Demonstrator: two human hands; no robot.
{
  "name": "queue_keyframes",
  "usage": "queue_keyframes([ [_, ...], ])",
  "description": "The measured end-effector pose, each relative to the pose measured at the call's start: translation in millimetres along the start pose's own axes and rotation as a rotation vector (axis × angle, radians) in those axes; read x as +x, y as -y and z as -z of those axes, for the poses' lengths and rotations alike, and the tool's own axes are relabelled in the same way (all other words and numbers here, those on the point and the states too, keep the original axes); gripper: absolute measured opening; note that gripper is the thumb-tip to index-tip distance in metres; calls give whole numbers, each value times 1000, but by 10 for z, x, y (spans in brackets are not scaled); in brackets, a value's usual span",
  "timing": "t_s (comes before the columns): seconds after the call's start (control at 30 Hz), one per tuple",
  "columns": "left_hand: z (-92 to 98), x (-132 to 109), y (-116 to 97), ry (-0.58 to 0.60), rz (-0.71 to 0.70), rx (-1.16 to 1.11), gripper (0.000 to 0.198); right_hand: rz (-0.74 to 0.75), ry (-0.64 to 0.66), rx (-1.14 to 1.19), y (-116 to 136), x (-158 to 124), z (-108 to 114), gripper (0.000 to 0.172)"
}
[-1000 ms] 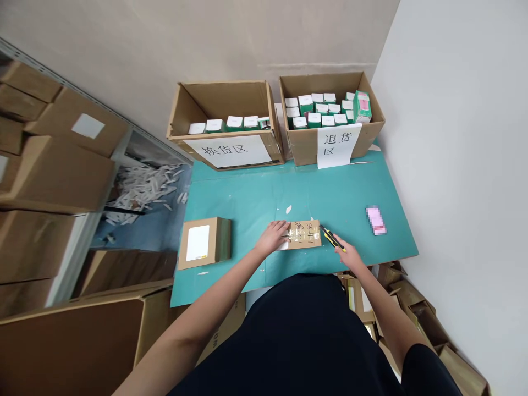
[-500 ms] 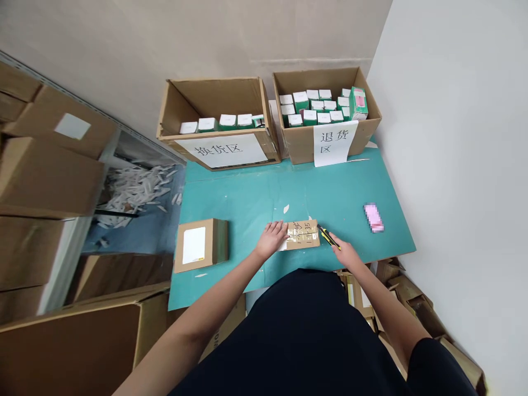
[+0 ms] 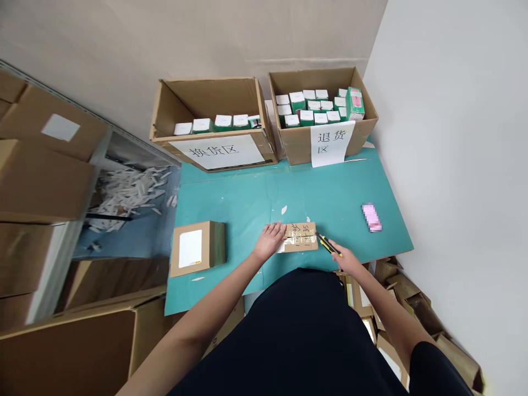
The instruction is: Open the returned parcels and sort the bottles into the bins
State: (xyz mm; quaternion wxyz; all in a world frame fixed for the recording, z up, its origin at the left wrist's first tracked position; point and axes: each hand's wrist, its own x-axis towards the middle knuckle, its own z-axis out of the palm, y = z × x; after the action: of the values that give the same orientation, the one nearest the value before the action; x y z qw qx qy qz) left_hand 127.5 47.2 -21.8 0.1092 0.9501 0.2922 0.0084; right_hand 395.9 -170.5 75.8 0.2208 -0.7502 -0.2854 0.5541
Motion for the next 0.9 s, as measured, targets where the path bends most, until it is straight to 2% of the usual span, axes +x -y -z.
queue_keyframes([
  [0.13, 3, -5, -1, 12, 5, -21, 47, -17, -8, 52, -49, -14, 8, 64],
  [0.37, 12, -6, -3, -3, 17, -49, 47, -2, 99, 95, -29, 45, 273, 67],
  [0.53, 19, -5, -5, -1, 9, -55, 48, -22, 84, 199, -219, -13, 95, 77],
  [0.7, 106, 17, -36, 7, 11, -52, 48, 3, -1, 301, -374, -15, -120, 86],
  [0.83, 240, -62, -121, 4, -42, -33, 47, 21, -17, 317, -419, 7, -132, 87],
  [0.9, 286, -124, -159, 41, -97, -45, 47, 22, -6, 305, -441, 13, -105, 87],
])
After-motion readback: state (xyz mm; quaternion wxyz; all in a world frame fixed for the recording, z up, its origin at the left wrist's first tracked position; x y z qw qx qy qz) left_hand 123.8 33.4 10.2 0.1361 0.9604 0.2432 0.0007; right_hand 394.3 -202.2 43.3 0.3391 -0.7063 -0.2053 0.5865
